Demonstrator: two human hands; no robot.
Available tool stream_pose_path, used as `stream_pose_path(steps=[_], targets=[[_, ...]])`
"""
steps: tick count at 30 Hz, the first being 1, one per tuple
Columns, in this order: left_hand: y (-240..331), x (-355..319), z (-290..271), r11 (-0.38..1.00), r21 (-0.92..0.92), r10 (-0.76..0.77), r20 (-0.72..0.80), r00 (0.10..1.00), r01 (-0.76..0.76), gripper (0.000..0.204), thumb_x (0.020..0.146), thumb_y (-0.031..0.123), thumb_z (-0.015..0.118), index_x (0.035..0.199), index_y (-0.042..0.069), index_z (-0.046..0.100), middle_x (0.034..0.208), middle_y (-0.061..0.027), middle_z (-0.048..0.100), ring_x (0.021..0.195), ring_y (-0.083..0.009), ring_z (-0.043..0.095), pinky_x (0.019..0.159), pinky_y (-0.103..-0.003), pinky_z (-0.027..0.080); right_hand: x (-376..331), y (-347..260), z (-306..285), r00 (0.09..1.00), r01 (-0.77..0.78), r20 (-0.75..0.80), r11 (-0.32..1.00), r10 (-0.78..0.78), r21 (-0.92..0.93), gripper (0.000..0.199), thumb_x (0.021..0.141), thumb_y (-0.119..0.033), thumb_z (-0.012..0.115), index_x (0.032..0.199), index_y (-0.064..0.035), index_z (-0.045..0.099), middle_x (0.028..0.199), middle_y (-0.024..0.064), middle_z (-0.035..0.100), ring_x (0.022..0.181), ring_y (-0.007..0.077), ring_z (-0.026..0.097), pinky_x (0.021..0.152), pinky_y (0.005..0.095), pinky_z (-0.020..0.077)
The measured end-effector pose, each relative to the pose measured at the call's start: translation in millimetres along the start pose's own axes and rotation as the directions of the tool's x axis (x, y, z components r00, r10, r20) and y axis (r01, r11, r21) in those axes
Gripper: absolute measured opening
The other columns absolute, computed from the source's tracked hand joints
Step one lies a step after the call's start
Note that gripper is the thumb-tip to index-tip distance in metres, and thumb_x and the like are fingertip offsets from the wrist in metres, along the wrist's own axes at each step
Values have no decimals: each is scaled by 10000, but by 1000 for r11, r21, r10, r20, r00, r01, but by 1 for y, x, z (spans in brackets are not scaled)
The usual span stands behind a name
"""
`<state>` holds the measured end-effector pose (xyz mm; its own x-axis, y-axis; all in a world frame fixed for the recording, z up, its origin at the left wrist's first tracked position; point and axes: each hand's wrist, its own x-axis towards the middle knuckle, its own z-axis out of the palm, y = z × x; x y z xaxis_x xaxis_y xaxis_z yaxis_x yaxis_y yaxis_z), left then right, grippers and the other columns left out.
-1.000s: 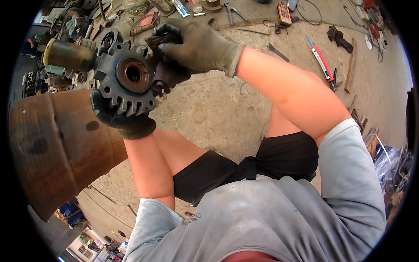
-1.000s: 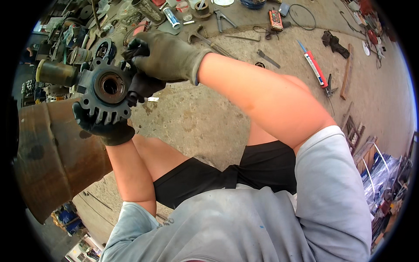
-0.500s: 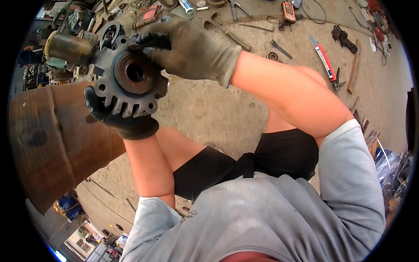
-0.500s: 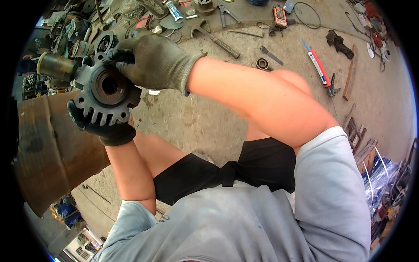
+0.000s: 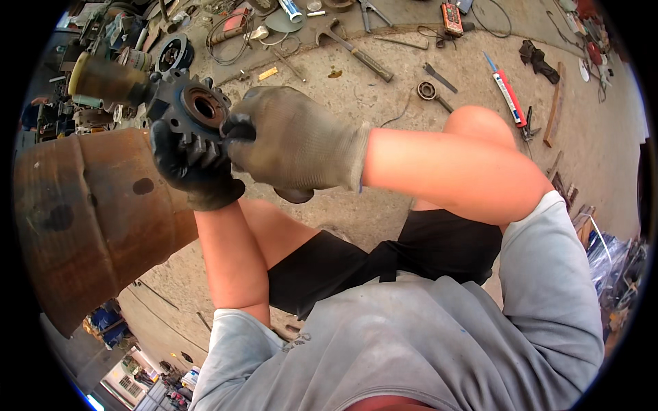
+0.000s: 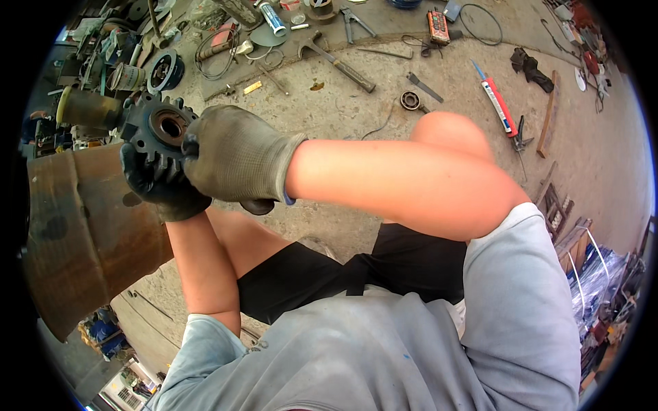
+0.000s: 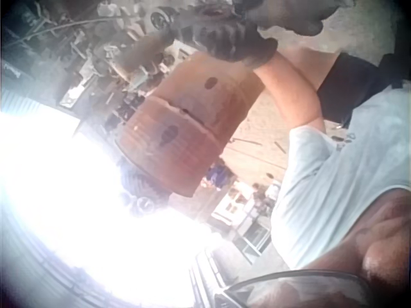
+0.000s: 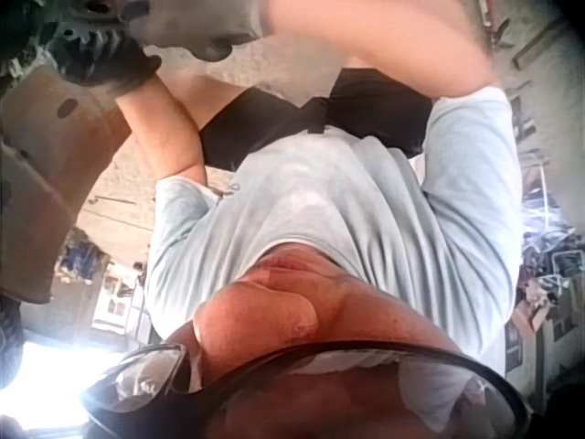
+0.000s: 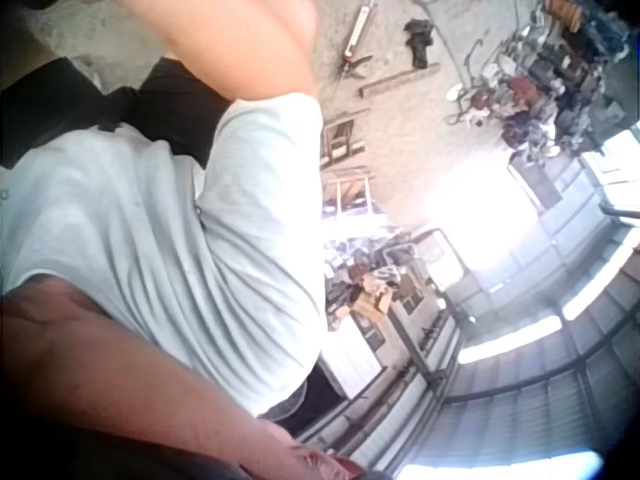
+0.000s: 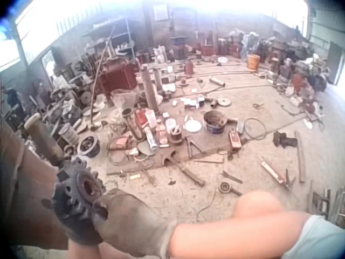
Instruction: The person cleans a mechanical part with a rag, applies sealant using a caulking gun, and attaches the part to a larger blue motor assembly. The person then picks up a small metal component and places it on the motor.
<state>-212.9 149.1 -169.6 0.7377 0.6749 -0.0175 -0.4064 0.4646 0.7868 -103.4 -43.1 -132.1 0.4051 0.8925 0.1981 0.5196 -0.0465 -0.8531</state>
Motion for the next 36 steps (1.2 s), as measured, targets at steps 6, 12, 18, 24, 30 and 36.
stream_pose_path(steps=[6, 12, 18, 24, 30, 36], targets=[[-5, -11, 21, 1000, -24, 23, 169, 985, -19, 676, 1084, 555, 498, 1541, 62, 572, 1498, -160, 649, 1389, -335, 611, 1216, -514, 462, 4, -8, -1, 952, 177, -251, 984, -178, -28, 250, 782, -147, 830, 1010, -64, 773, 1018, 152, 706, 929, 351, 730, 781, 451, 608], [1, -23, 51, 994, 6, 107, -112, 988, -107, 675, 1095, 545, 458, 1519, 35, 584, 1503, -186, 645, 1370, -368, 636, 1193, -542, 497, -1, 11, 8, 811, 429, -336, 878, -478, -212, 193, 835, -171, 833, 1021, -140, 794, 1024, 138, 696, 916, 351, 734, 765, 452, 613], [12, -24, 52, 993, 13, 117, -164, 980, -117, 767, 1096, 586, 441, 1609, 17, 482, 1603, -218, 551, 1472, -400, 540, 1251, -601, 408, -1, 38, -14, 961, 270, 42, 888, -274, -372, 177, 946, -231, 775, 1103, -158, 811, 1043, 176, 721, 948, 383, 770, 787, 466, 642], [13, -19, 39, 996, -57, 63, -99, 993, -68, 818, 1097, 618, 441, 1679, 45, 384, 1688, -243, 437, 1554, -405, 426, 1305, -594, 299, 9, 54, -23, 937, 217, -215, 941, -275, -259, 185, 954, -196, 802, 1100, -88, 766, 984, 160, 729, 887, 368, 750, 808, 466, 620], [10, -14, 9, 876, -413, -47, 439, 897, 248, 738, 1091, 577, 490, 1583, 27, 514, 1571, -222, 573, 1447, -393, 553, 1237, -570, 425, -6, 25, -6, 839, 497, -152, 849, -523, -181, 247, 821, -111, 844, 1028, -68, 717, 1014, 145, 700, 897, 380, 719, 756, 470, 596], [-6, -19, 9, 944, -274, -113, 248, 962, 182, 672, 1092, 502, 509, 1538, 2, 545, 1478, -195, 651, 1358, -338, 632, 1202, -503, 475, -3, -1, -9, 852, 434, -280, 896, -442, -93, 267, 800, -102, 843, 1022, -53, 702, 1013, 160, 697, 897, 403, 711, 751, 467, 588]])
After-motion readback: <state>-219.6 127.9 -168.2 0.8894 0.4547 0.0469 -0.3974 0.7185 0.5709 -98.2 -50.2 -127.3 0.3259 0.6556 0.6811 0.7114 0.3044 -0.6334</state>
